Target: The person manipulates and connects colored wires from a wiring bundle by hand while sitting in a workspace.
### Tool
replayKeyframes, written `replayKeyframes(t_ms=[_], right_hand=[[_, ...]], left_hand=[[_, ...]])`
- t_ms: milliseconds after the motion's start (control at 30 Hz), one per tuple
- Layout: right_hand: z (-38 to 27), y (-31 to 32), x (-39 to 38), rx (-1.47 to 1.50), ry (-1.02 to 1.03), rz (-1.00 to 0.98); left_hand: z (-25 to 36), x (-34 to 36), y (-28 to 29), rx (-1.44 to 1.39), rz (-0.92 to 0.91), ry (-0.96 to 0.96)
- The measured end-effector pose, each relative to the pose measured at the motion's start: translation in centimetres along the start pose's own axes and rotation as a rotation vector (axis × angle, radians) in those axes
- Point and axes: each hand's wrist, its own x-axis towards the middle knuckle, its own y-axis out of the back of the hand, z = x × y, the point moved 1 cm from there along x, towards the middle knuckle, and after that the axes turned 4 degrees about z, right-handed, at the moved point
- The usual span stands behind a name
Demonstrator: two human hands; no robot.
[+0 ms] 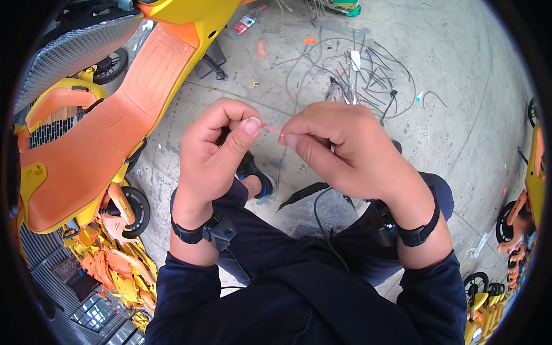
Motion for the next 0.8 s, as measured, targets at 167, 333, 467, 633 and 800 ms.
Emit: replayKeyframes(t_ms=[167,333,467,633,800], right_hand=[[-0.5,-0.1,-0.5,0.393,-0.234,-0.018],[-0.4,-0.2,-0.3,0.602,-0.381,0.078],[-0.1,-1.1,-0.3,0.327,-0.222,0.165],[0.3,-1.3,-0.1,-0.022,0.035,0.122],[0.3,-1.5,-0.1,-0.008,0.004,0.127]], left_hand=[[-0.4,0.8,-0.8,0.188,0.173,-0.344],[0.1,0.8,-1.0,0.42,0.183,-0.584],[0.0,0.5,-2.3,0.467,0.167,-0.578],[-0.6,0.5,-2.6,0.675,0.193,-0.581],[-0.6,0.4,-2.8,0.672,0.177,-0.585]])
